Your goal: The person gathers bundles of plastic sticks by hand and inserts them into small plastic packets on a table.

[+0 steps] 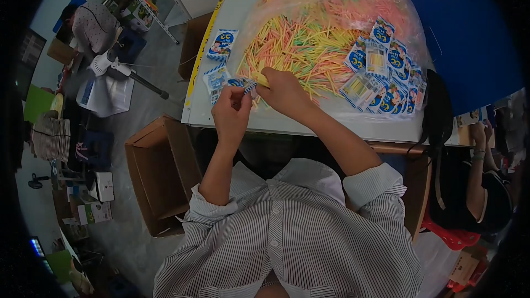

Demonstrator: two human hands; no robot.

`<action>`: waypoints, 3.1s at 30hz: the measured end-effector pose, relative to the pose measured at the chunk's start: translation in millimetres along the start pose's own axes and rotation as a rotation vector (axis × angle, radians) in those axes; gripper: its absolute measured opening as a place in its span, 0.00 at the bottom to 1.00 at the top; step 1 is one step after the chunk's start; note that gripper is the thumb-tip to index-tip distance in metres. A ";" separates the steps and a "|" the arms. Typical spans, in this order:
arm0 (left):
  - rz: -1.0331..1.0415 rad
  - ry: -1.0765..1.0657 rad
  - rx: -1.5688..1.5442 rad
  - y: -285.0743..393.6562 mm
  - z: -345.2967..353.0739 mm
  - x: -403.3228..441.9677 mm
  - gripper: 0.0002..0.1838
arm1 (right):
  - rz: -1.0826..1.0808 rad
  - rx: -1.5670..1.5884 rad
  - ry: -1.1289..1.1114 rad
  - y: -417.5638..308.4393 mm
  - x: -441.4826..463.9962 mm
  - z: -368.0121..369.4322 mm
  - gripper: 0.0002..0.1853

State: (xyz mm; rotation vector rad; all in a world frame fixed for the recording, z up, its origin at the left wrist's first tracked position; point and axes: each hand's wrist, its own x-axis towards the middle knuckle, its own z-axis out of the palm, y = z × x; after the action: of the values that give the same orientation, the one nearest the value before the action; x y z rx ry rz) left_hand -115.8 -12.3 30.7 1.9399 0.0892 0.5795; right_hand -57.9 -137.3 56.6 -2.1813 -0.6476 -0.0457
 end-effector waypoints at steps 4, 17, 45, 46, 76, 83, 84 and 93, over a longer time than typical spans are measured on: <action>-0.052 0.054 0.028 -4.3 -2.6 5.7 0.05 | -0.051 -0.014 -0.080 -4.3 -2.9 -13.3 0.11; 0.007 -0.124 0.114 -0.5 2.4 6.4 0.06 | -0.037 -0.503 -0.406 -7.3 1.8 -20.1 0.12; 0.066 0.075 -0.058 1.4 4.5 6.3 0.23 | 0.090 0.558 0.027 25.6 -27.4 -16.2 0.12; 0.064 0.003 -0.077 3.4 7.2 0.7 0.23 | 0.165 0.772 -0.001 25.4 -33.9 -19.0 0.09; -0.504 -0.503 -0.503 -15.8 61.8 -23.8 0.12 | 0.301 0.198 0.451 174.2 -24.2 -135.4 0.09; -0.500 -0.439 -0.536 -23.6 37.5 -22.7 0.12 | 0.138 -0.562 0.828 155.0 1.9 -120.0 0.15; -0.486 -0.434 -0.561 -26.0 30.5 -23.2 0.11 | 0.130 -0.393 0.774 127.1 -1.8 -115.1 0.12; -0.545 -0.351 -0.567 -37.8 3.9 -12.8 0.09 | -0.631 1.614 -0.458 -25.8 -42.6 -87.3 0.18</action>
State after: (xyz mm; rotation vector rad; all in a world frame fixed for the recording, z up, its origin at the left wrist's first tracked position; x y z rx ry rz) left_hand -118.0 -3.1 -8.3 1.3509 0.1990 -0.1022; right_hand -90.6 -207.1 121.1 -0.3860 -1.0601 0.4873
